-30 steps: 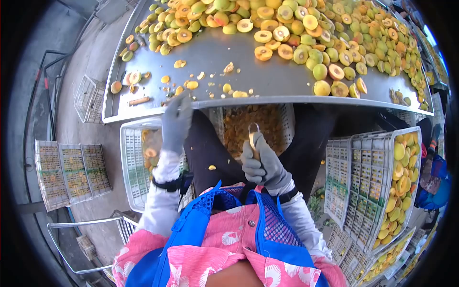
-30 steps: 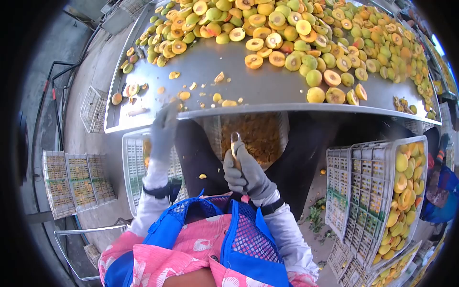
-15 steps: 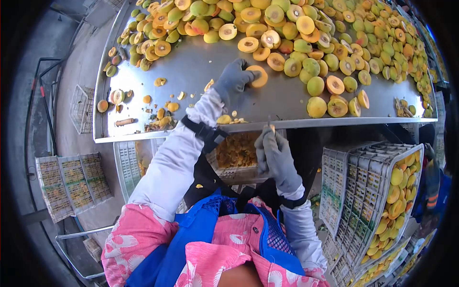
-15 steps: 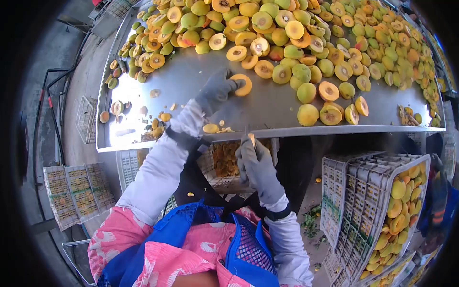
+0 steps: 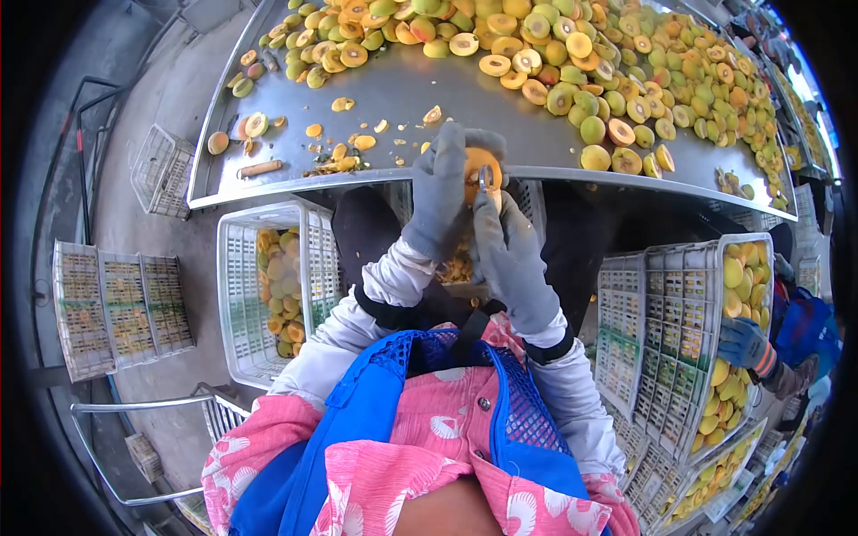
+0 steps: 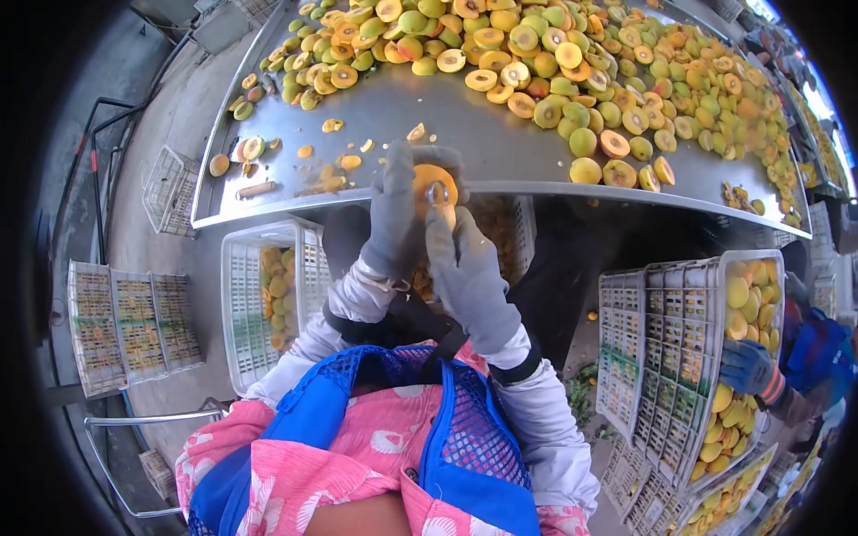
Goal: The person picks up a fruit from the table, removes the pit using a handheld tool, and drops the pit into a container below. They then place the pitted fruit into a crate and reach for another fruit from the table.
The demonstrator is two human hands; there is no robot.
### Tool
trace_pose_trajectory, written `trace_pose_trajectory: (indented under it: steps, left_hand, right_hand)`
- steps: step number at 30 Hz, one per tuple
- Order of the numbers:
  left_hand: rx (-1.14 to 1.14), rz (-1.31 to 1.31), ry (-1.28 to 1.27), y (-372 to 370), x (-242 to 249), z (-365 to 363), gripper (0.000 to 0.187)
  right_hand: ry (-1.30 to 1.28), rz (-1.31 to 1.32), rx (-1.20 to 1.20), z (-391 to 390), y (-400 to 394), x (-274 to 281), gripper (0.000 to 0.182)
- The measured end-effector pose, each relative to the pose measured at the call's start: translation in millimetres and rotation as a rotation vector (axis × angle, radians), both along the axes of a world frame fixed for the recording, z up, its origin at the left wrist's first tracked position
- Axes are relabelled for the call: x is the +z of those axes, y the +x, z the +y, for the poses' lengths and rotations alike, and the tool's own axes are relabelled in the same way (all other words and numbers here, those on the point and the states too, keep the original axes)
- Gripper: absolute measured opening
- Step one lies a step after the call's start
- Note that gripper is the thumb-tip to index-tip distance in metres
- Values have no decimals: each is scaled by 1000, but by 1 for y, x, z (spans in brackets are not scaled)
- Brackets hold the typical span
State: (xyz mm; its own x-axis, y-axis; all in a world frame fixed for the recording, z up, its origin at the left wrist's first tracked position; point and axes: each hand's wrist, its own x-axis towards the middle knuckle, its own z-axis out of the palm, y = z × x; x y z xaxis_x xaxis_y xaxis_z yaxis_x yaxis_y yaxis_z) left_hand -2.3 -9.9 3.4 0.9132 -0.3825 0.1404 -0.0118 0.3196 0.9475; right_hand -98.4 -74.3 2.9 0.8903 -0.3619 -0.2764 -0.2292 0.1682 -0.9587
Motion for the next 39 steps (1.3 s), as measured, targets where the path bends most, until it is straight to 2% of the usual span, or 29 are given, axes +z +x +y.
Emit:
trace_pose_trajectory:
  steps: [1,5,7,11,13,17,19,20,22,26,28,29,32,34,35,37,39]
  left_hand:
    - [-43,213,-106,-6,3,3,47]
    - [-24,212,-185,-13,2,10,41]
    - [-33,163,-195,-17,9,15,33]
    - [3,127,-206,-26,20,16,30]
    - [41,-15,-139,-29,21,17,29]
    - [54,-107,-53,-32,21,18,30]
    - [9,72,-179,-30,20,18,40]
    - [6,73,-172,-32,20,17,40]
    - [77,43,-190,-35,23,14,39]
    - [91,-27,-184,-41,25,17,28]
    - [133,-224,-138,-42,25,19,26]
    - [131,-226,-138,-40,24,21,26]
    - [105,-322,-61,-36,26,23,23]
    - [26,28,-72,-34,34,21,21]
    - [25,27,-72,-32,30,20,21]
    - [56,-287,228,-28,20,16,29]
    - [38,-321,280,-30,29,19,29]
  right_hand:
    - [-81,-42,-13,5,-3,-1,30]
    - [-192,-132,-72,22,-8,-8,31]
    - [-129,-120,-52,28,-11,-9,31]
    - [-72,-10,-35,33,-17,12,30]
    - [93,45,20,33,-21,22,31]
    - [209,42,-4,35,-24,18,27]
    - [-5,-75,-14,34,-25,10,28]
    - [1,-74,-17,35,-26,8,28]
    - [-145,-179,-96,36,-27,4,26]
    - [-127,-142,-64,36,-27,-5,25]
    - [-137,-323,-114,40,-24,-12,24]
    - [-136,-325,-115,40,-24,-10,24]
    - [-74,-212,-45,39,-29,6,25]
    - [286,-52,-12,39,-30,17,26]
    - [286,-52,-13,37,-30,19,26]
    - [353,66,46,30,-29,23,25]
    - [446,89,90,21,-32,33,26]
